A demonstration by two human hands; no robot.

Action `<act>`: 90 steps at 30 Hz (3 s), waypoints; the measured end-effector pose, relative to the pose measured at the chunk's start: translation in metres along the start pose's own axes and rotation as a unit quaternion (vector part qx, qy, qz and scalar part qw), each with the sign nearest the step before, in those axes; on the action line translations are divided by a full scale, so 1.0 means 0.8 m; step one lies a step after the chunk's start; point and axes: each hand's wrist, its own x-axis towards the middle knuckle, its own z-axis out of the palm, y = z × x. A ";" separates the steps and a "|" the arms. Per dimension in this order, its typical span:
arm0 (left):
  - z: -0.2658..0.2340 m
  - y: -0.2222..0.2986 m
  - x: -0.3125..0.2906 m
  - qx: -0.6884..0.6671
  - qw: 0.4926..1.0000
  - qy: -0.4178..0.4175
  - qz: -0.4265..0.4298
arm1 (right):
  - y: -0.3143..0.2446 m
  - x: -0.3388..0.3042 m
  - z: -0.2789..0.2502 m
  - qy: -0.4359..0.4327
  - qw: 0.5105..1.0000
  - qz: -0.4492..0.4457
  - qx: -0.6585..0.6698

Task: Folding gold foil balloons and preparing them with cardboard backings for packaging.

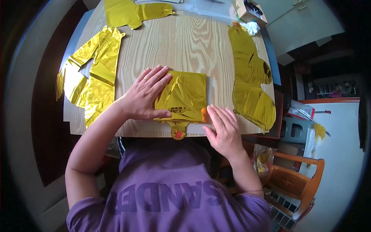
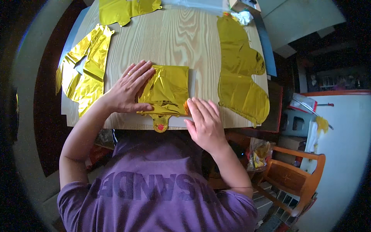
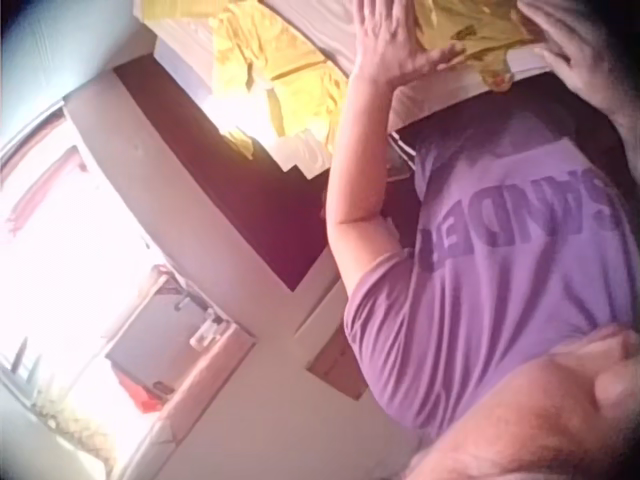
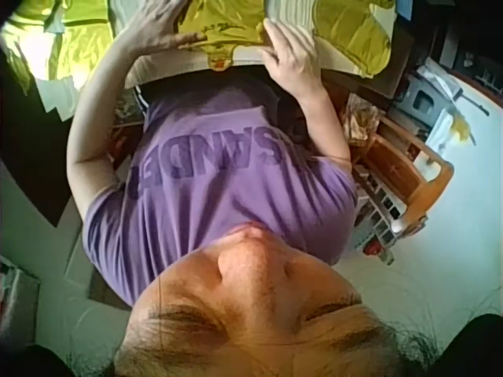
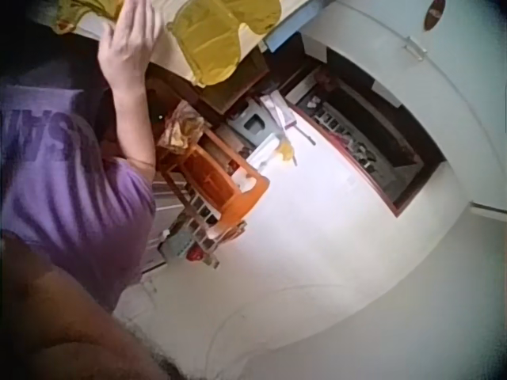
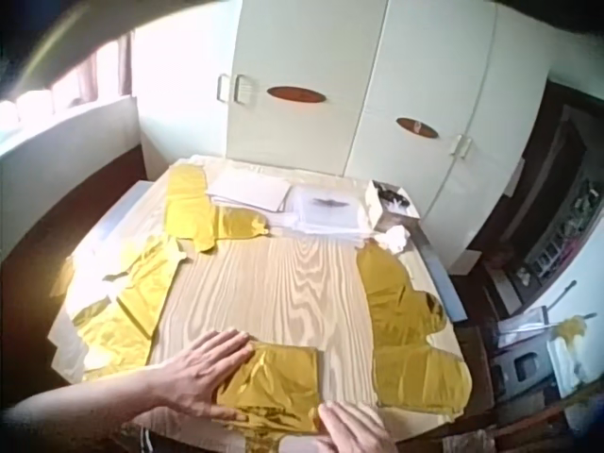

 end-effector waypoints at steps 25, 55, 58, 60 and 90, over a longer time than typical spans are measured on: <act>-0.014 0.022 0.022 0.058 0.998 0.033 -0.023 | -0.004 0.007 0.035 0.105 0.979 -0.122 -0.126; 0.030 0.041 0.078 0.018 0.987 0.034 0.158 | -0.028 0.001 0.007 0.000 0.999 -0.011 -0.032; 0.029 0.040 0.075 -0.027 0.987 0.046 0.148 | -0.003 0.033 -0.004 0.045 0.996 0.050 0.059; 0.027 0.041 0.074 -0.043 0.988 0.060 0.138 | 0.009 0.065 0.008 0.086 0.994 0.038 0.063; -0.044 -0.042 0.046 -0.417 0.865 -0.022 -0.278 | -0.003 0.087 0.065 -0.092 0.987 0.121 -0.059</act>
